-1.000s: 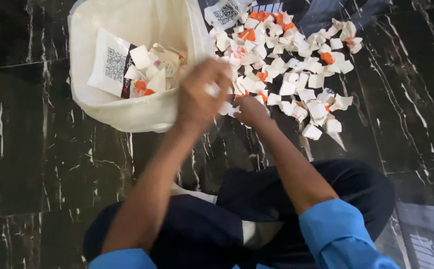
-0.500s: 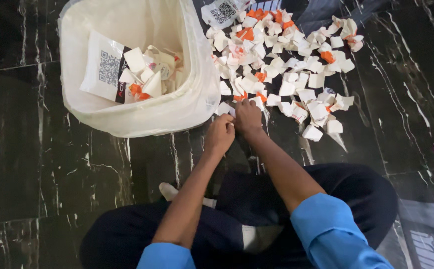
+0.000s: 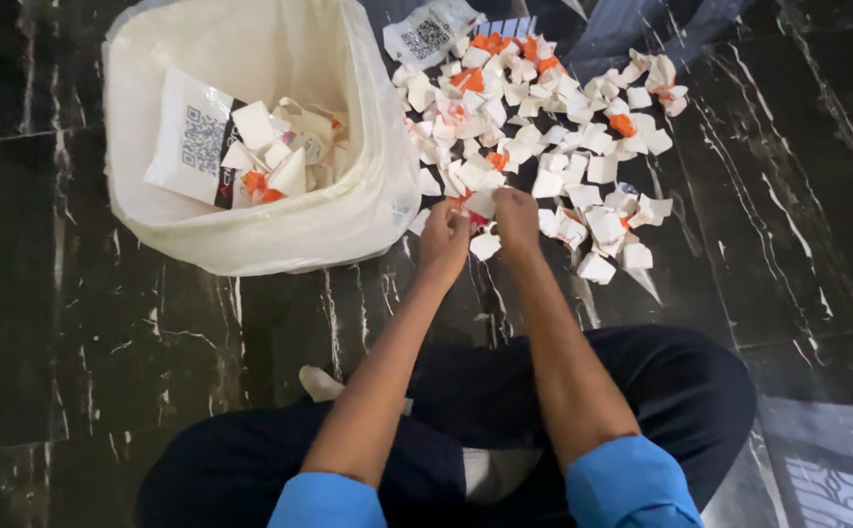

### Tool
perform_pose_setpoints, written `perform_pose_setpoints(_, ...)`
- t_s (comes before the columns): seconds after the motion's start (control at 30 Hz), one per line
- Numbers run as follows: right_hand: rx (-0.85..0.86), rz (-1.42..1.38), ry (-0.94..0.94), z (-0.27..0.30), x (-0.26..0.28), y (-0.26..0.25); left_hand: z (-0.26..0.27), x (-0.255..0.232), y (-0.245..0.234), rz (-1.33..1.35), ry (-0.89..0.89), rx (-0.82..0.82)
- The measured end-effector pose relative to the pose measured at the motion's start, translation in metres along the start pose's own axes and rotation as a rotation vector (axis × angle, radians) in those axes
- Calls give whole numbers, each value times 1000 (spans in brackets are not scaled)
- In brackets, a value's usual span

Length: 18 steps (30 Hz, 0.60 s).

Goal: The person sits on a dark marble floor and collects small white and orange paper fragments scattered around a white plastic bin. They pick up the pieces by hand and place them into the bin, gradually clearing the floor area.

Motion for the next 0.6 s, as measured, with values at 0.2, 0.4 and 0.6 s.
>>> perform_pose_setpoints(0.2, 85, -255, -72, 26, 31, -20, 0, -19, 10, 138, 114, 31)
perform_pose_setpoints(0.4, 259, -404, -303, 67, 126, -33, 24, -139, -1, 347, 231, -23)
perform_pose_setpoints(0.6, 332, -388, -593, 114, 237, -18, 28, -258, -46, 248, 519, -249)
Point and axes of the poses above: each hand's wrist, its own z-axis away from the middle knuckle, its own y-axis out of the palm, x = y × z, the point moved 2 cm from there along -z, towards the middle knuckle, and after that the axes turned 15 degrees about z, right-handed, at the moved point
